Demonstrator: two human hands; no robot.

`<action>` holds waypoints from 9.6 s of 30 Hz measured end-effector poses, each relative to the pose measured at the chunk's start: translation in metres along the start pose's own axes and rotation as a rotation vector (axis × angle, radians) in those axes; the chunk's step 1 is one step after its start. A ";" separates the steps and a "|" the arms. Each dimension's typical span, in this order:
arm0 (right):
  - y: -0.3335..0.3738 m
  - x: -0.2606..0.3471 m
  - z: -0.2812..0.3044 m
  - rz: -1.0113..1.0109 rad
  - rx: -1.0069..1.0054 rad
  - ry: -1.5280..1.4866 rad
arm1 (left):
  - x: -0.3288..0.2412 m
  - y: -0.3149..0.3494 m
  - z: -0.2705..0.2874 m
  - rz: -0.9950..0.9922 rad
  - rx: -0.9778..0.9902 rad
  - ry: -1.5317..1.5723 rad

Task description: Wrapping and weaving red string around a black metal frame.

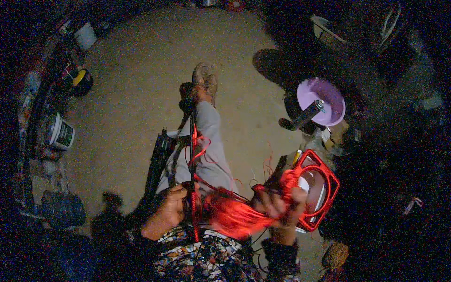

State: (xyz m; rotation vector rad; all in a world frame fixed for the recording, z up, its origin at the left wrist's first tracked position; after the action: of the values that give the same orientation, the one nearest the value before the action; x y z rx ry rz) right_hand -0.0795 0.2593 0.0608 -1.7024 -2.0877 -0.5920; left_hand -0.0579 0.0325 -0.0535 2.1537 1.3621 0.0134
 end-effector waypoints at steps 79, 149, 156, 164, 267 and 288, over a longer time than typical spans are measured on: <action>0.052 -0.090 -0.085 -0.328 1.011 0.928 | -0.009 0.005 -0.010 0.070 0.342 -0.026; 0.000 -0.060 -0.070 0.157 0.359 1.967 | -0.013 0.022 -0.055 -0.303 0.268 -1.045; -0.009 -0.062 -0.059 0.007 0.261 1.566 | 0.009 0.003 -0.025 -0.019 0.141 -0.068; 0.045 -0.100 0.012 -0.734 -0.075 0.808 | 0.019 -0.003 -0.028 0.174 0.086 -0.014; 0.003 -0.082 -0.033 -0.526 0.086 0.840 | -0.003 0.003 -0.004 -0.024 -0.006 0.070; -0.084 -0.069 -0.132 0.487 0.504 1.843 | -0.013 0.008 -0.030 -0.075 0.034 0.059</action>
State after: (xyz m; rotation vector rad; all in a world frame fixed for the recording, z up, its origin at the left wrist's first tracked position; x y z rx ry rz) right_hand -0.1449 0.1156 0.1277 -0.5940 -0.3825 -0.8219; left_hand -0.0666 0.0333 -0.0210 2.1438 1.4853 0.0248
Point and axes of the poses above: each hand's wrist, its own y-axis away from the middle knuckle, its own z-axis out of the back of the hand, x = y × z, the point moved 8 cm from there along -y, towards the middle knuckle, and after that the axes turned 9 degrees about y, right-handed, at the moved point
